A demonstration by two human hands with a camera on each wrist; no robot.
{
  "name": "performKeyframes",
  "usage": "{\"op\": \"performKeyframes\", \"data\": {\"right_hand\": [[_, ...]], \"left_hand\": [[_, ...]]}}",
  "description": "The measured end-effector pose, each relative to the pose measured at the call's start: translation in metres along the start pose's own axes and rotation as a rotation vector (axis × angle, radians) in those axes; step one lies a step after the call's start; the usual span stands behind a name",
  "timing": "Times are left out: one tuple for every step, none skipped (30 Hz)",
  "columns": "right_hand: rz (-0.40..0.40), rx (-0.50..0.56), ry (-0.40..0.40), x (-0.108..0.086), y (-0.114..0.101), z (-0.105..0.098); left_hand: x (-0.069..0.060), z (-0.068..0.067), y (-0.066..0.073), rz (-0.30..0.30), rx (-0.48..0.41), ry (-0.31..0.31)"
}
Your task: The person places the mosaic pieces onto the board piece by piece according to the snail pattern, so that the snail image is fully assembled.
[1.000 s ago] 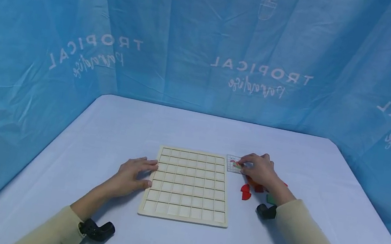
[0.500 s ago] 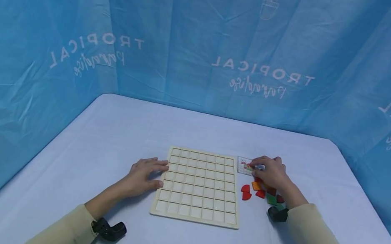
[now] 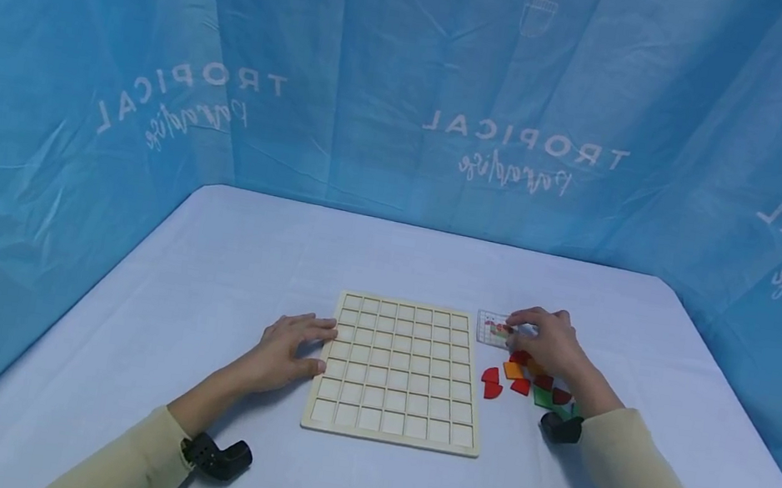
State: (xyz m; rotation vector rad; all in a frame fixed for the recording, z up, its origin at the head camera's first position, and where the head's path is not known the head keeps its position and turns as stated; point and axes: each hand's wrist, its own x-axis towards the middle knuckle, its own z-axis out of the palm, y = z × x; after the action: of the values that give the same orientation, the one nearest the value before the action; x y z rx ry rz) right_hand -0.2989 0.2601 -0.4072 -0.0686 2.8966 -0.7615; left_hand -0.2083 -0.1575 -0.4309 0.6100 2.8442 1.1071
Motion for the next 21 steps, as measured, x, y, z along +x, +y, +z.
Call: {"op": "performKeyframes", "data": {"right_hand": [[-0.009, -0.001, 0.007, -0.002, 0.000, -0.002], [-0.017, -0.003, 0.018, -0.004, 0.000, -0.004], [-0.027, -0.008, 0.031, -0.006, 0.000, -0.006], [-0.043, -0.018, 0.044, -0.009, 0.001, -0.008], [-0.051, -0.023, 0.056, -0.012, 0.001, -0.010], [-0.061, -0.027, 0.070, -0.015, 0.002, -0.012], [-0.068, -0.029, 0.080, -0.018, 0.002, -0.014], [-0.076, -0.030, 0.090, -0.022, 0.003, -0.016], [-0.083, -0.031, 0.094, -0.025, 0.004, -0.018], [-0.089, -0.030, 0.099, -0.029, 0.005, -0.020], [-0.095, -0.030, 0.108, -0.032, 0.007, -0.022], [-0.099, -0.030, 0.116, -0.036, 0.009, -0.023], [-0.101, -0.030, 0.124, -0.039, 0.012, -0.025], [-0.102, -0.029, 0.132, -0.043, 0.015, -0.027], [-0.097, -0.029, 0.136, -0.046, 0.018, -0.028], [-0.094, -0.031, 0.140, -0.048, 0.021, -0.030], [-0.089, -0.031, 0.142, -0.051, 0.025, -0.031], [-0.083, -0.030, 0.137, -0.053, 0.028, -0.032], [-0.080, -0.031, 0.132, -0.055, 0.032, -0.032], [-0.078, -0.032, 0.123, -0.056, 0.036, -0.033], [-0.076, -0.032, 0.113, -0.057, 0.040, -0.033]], "left_hand": [[0.000, 0.000, 0.000, 0.005, -0.006, -0.002], [0.000, -0.001, -0.001, 0.010, -0.010, -0.003], [0.000, -0.001, -0.002, 0.016, -0.014, -0.004], [0.001, -0.001, -0.003, 0.020, -0.018, -0.004], [0.001, -0.001, -0.004, 0.023, -0.023, -0.005], [0.000, 0.000, -0.005, 0.025, -0.028, -0.005], [0.000, 0.000, -0.005, 0.027, -0.032, -0.004], [0.000, 0.000, -0.006, 0.030, -0.034, -0.003], [0.000, 0.000, -0.006, 0.030, -0.036, -0.002], [0.000, 0.000, -0.006, 0.032, -0.037, 0.000], [0.000, 0.000, -0.006, 0.033, -0.037, 0.001], [0.000, 0.000, -0.007, 0.035, -0.037, 0.003], [0.001, 0.000, -0.007, 0.036, -0.037, 0.004], [0.001, 0.000, -0.007, 0.038, -0.039, 0.004], [0.001, 0.000, -0.007, 0.041, -0.040, 0.004], [0.001, 0.000, -0.006, 0.045, -0.042, 0.004], [0.001, 0.000, -0.007, 0.052, -0.037, 0.003], [0.001, 0.000, -0.006, 0.053, -0.042, 0.001], [0.000, 0.000, -0.006, 0.056, -0.044, -0.001], [0.000, -0.001, -0.006, 0.057, -0.047, -0.003], [0.000, -0.001, -0.006, 0.062, -0.042, -0.004]]}}
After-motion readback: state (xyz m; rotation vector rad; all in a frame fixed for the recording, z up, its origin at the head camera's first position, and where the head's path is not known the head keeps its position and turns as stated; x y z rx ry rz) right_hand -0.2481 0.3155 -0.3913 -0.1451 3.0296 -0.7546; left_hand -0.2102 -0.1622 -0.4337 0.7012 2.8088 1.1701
